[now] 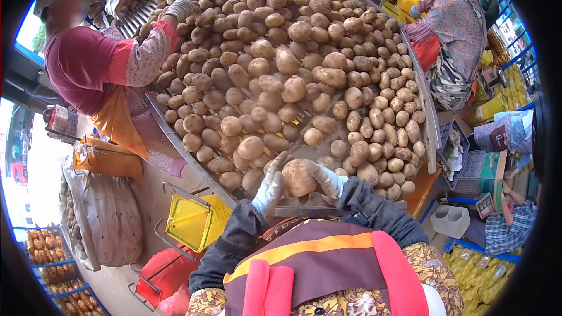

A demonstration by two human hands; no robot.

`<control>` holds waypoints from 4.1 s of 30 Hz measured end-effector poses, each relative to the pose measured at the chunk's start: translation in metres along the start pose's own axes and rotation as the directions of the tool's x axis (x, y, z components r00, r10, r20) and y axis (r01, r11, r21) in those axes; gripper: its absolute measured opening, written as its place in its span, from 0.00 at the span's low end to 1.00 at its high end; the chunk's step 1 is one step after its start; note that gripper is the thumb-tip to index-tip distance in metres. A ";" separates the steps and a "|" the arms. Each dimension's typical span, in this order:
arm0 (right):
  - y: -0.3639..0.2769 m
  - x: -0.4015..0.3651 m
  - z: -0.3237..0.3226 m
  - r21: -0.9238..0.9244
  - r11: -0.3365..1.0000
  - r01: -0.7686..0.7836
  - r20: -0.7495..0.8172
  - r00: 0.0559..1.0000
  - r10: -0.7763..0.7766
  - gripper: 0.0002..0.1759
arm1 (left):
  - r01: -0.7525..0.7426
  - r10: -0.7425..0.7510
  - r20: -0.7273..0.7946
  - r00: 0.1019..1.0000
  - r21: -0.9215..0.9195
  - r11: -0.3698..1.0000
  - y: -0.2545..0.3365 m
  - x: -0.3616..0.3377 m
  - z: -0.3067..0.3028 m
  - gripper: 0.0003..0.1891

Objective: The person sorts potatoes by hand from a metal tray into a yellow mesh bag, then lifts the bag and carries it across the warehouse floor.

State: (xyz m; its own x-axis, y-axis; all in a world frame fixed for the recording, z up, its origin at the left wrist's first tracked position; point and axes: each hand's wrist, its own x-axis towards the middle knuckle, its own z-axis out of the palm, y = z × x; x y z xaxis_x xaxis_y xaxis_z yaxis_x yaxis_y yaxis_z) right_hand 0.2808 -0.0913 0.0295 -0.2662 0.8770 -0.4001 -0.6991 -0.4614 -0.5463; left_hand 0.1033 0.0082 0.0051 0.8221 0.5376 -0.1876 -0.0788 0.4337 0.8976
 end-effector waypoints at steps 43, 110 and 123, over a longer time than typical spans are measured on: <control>-0.011 0.015 0.015 -0.884 0.334 0.327 0.170 0.891 -0.420 0.34 | 0.172 -0.217 -0.075 0.973 -0.386 0.906 -0.003 0.003 0.009 0.26; -0.040 0.064 0.023 -0.970 0.237 0.049 -0.088 0.840 -0.535 0.13 | 0.071 -0.237 -0.266 0.934 -0.511 0.857 0.026 -0.101 -0.088 0.28; -0.010 0.136 0.073 -0.871 -0.491 -0.012 0.067 0.988 -0.142 0.26 | 0.438 0.570 -0.453 0.685 0.882 0.175 0.009 -0.130 -0.114 0.38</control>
State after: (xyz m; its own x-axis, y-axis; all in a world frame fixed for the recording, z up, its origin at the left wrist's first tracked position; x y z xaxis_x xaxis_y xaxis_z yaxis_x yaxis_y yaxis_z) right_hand 0.2029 0.0422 0.0347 -0.2074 0.9407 -0.2683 0.9244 0.0988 -0.3683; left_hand -0.0683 0.0247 -0.0077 0.2625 0.9434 0.2025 0.8435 -0.3263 0.4267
